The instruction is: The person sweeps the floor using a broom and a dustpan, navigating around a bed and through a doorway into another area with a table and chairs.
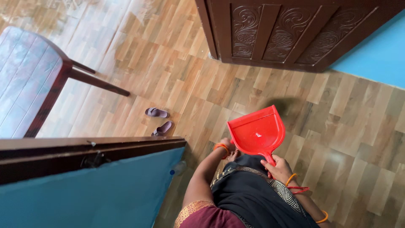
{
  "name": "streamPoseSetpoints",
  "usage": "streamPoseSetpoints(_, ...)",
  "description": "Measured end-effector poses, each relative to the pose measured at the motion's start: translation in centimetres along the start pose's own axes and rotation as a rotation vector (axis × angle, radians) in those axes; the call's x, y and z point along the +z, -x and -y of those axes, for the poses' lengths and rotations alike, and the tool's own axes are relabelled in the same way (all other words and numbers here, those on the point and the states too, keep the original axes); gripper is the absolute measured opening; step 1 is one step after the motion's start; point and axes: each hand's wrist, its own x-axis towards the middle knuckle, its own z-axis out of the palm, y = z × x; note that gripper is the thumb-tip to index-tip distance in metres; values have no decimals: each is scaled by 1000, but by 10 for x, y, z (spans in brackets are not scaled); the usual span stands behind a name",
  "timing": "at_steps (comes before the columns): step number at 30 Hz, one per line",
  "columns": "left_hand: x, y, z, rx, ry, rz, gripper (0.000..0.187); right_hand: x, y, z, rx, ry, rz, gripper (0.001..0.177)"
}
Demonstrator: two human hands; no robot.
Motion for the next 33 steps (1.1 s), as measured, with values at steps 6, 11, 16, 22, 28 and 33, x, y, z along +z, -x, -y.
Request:
streamPoseSetpoints(6,-80,-45,18,-298,430,-181,33,9,-21,10,-5,33,-36,24)
streamPoseSetpoints(11,-92,-58,25,-222,450,-284,32,13,-34,18,-5,40,-60,27)
streamPoseSetpoints(16,-63,-42,29,-151,363,-268,35,18,-42,28,17,4,-67,26)
streamPoseSetpoints(22,-85,-43,32,-257,350,-147,38,32,-49,32,23,92,-77,27)
streamPoseSetpoints(28,-99,-17,63,-300,39,-219,48,26,-36,26,-87,86,-127,29)
streamPoseSetpoints(33,-67,16,36,-270,-3,-278,41,-7,-6,20,-100,109,-153,27)
